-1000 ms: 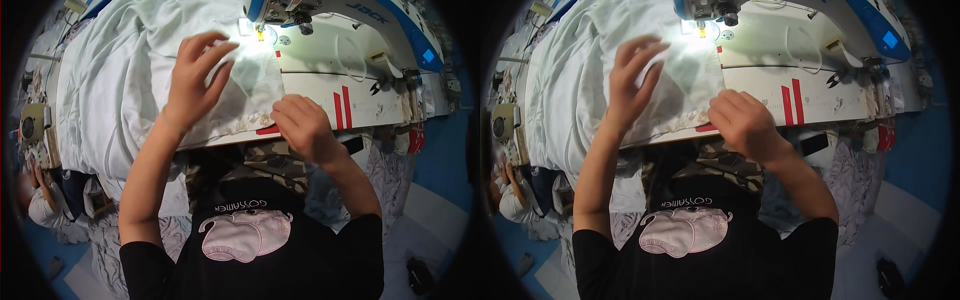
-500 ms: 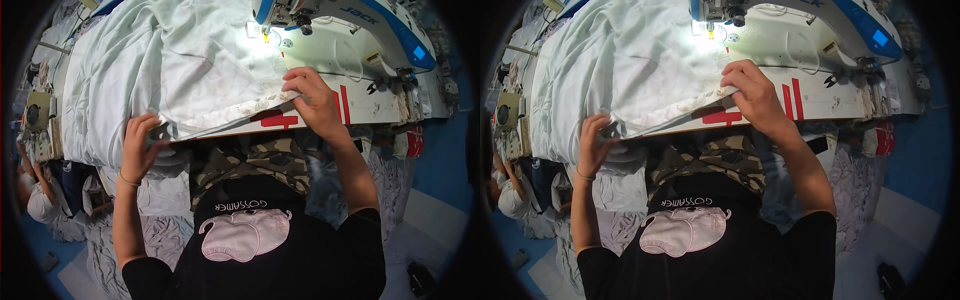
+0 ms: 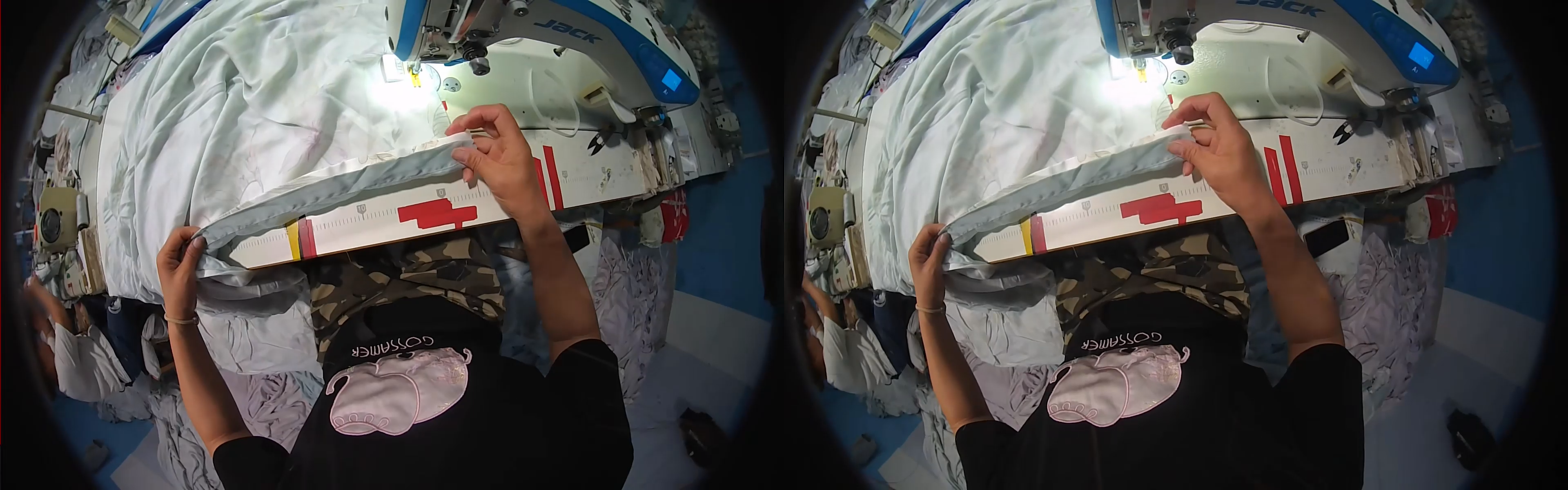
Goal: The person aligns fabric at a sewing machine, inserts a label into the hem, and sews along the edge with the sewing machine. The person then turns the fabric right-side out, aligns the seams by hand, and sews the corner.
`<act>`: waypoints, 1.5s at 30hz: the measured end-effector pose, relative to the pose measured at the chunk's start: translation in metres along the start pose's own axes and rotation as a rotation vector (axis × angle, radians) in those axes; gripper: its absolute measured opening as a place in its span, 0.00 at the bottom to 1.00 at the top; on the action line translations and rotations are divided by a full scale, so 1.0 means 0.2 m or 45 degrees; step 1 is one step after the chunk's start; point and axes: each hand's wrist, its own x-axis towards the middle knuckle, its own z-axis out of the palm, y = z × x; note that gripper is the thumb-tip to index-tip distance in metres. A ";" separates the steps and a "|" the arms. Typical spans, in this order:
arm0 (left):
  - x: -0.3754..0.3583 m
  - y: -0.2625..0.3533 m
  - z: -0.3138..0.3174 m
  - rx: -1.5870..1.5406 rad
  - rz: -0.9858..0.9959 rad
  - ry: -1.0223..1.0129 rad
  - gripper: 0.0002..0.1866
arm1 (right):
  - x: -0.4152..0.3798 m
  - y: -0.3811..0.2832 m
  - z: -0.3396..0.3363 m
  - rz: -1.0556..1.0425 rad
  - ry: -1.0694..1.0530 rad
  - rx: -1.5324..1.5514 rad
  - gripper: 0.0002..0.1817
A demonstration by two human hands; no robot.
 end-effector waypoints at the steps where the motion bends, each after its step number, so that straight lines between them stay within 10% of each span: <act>1: 0.00 -0.01 0.00 -0.021 0.008 -0.005 0.03 | 0.00 0.01 -0.01 -0.007 -0.060 0.026 0.13; 19: -0.05 -0.06 -0.03 -0.049 0.198 0.045 0.06 | 0.04 -0.07 -0.05 0.375 -0.252 -0.018 0.11; 45: -0.06 -0.03 0.01 0.013 0.089 0.293 0.07 | -0.03 -0.03 -0.07 0.018 0.085 -0.037 0.03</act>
